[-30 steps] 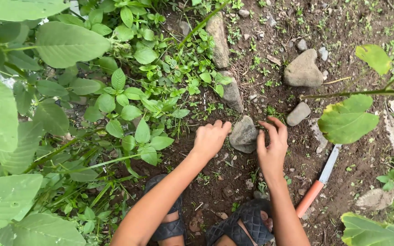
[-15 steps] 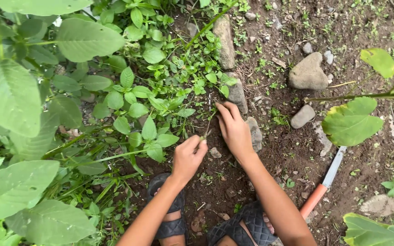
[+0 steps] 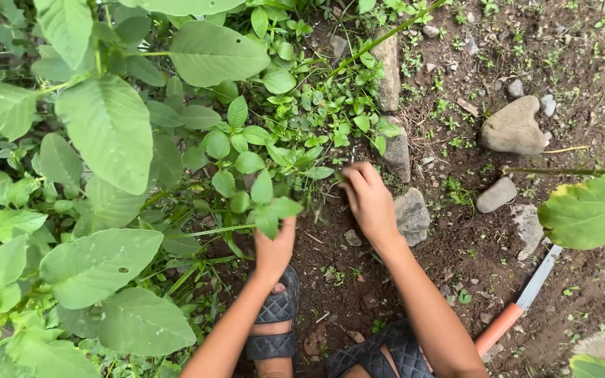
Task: The person is weeding a garden bed using their hands and a small gardening knife.
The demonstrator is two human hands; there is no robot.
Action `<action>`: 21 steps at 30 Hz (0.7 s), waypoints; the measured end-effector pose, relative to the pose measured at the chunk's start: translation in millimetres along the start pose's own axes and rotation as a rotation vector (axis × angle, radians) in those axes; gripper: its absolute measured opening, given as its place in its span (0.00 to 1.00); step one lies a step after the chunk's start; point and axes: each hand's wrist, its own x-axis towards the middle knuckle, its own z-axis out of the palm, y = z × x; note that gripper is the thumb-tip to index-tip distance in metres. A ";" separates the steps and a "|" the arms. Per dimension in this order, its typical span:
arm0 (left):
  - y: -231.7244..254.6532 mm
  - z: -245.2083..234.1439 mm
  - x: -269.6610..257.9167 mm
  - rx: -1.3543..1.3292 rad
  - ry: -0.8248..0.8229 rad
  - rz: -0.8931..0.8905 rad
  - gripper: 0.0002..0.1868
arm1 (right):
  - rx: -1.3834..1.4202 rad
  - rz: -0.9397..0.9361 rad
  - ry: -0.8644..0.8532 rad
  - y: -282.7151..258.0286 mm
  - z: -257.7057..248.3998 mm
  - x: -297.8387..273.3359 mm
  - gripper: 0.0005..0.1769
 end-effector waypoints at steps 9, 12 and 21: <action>-7.9 -9.8 16.7 -0.029 0.214 -0.128 0.16 | 0.141 0.066 0.026 37.4 30.1 -13.8 0.09; -8.5 -15.2 24.5 0.050 0.185 -0.239 0.19 | 0.206 -0.006 -0.053 16.2 24.9 -8.8 0.09; -9.6 -21.4 28.7 -0.357 0.245 -0.405 0.14 | -0.043 -0.270 -0.169 21.5 57.3 -5.4 0.14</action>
